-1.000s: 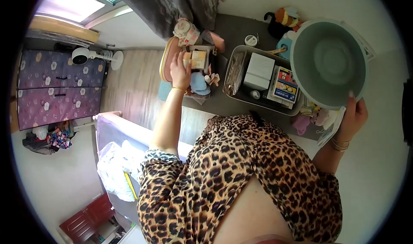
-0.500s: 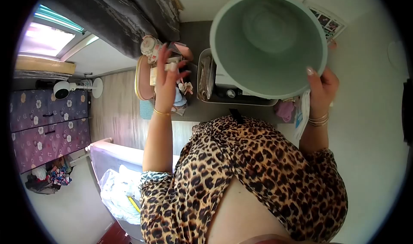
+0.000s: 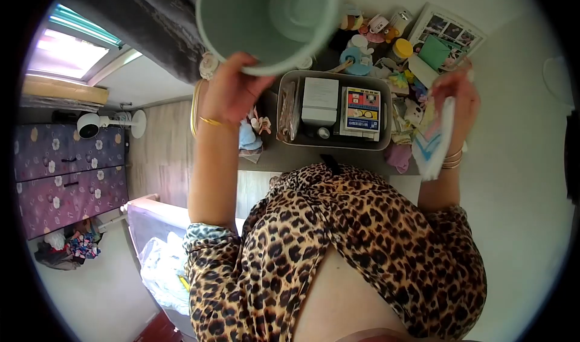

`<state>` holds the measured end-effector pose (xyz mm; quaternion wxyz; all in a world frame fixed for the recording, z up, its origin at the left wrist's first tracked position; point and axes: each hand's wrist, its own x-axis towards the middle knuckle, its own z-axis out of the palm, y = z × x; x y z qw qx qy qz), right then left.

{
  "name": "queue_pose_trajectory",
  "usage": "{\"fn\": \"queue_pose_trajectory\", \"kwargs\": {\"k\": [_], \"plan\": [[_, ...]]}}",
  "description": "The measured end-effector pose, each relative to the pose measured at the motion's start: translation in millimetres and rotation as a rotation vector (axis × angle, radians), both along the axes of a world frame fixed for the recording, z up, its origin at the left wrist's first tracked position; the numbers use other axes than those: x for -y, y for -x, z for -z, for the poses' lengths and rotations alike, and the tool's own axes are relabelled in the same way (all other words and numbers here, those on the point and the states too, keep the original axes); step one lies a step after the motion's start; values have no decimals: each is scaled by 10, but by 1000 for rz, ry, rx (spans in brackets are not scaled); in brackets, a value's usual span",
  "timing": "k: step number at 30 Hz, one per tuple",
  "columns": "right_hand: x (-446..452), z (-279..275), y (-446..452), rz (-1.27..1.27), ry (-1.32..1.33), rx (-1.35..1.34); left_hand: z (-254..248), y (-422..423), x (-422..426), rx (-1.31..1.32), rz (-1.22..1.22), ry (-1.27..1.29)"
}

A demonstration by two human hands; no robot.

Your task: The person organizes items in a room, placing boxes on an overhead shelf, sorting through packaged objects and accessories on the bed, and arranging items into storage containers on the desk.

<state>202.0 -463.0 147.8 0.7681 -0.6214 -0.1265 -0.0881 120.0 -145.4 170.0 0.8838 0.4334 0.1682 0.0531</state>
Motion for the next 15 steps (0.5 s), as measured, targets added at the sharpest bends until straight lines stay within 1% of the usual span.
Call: {"fn": "queue_pose_trajectory", "kwargs": {"k": [2,4,6,8,9,11,12,13,14,15], "plan": [[244,38,-103,-115,-150,-127,50,-163,-233,-3,29,108],[350,147,-244,-312,-352,-109,156,-330,-343,27,38,245],[451,214,-344,-544,-570,-114,359,-562,-402,-63,7,294],[483,294,-375,-572,-665,-127,566,-751,-473,-205,13,392],[496,329,-402,-584,-700,-121,723,-829,-515,-156,53,417],[552,442,-479,-643,-741,-93,771,-949,-495,-241,-76,488],[566,492,-493,-621,-769,-104,798,-1005,-506,-284,-141,521],[540,510,-495,-605,-794,-117,920,-1030,-618,-200,-50,460],[544,540,-506,-589,-820,-129,978,-1078,-696,-195,-46,469],[591,604,-544,-650,-834,-142,1055,-1096,-760,-153,-74,443]]}}
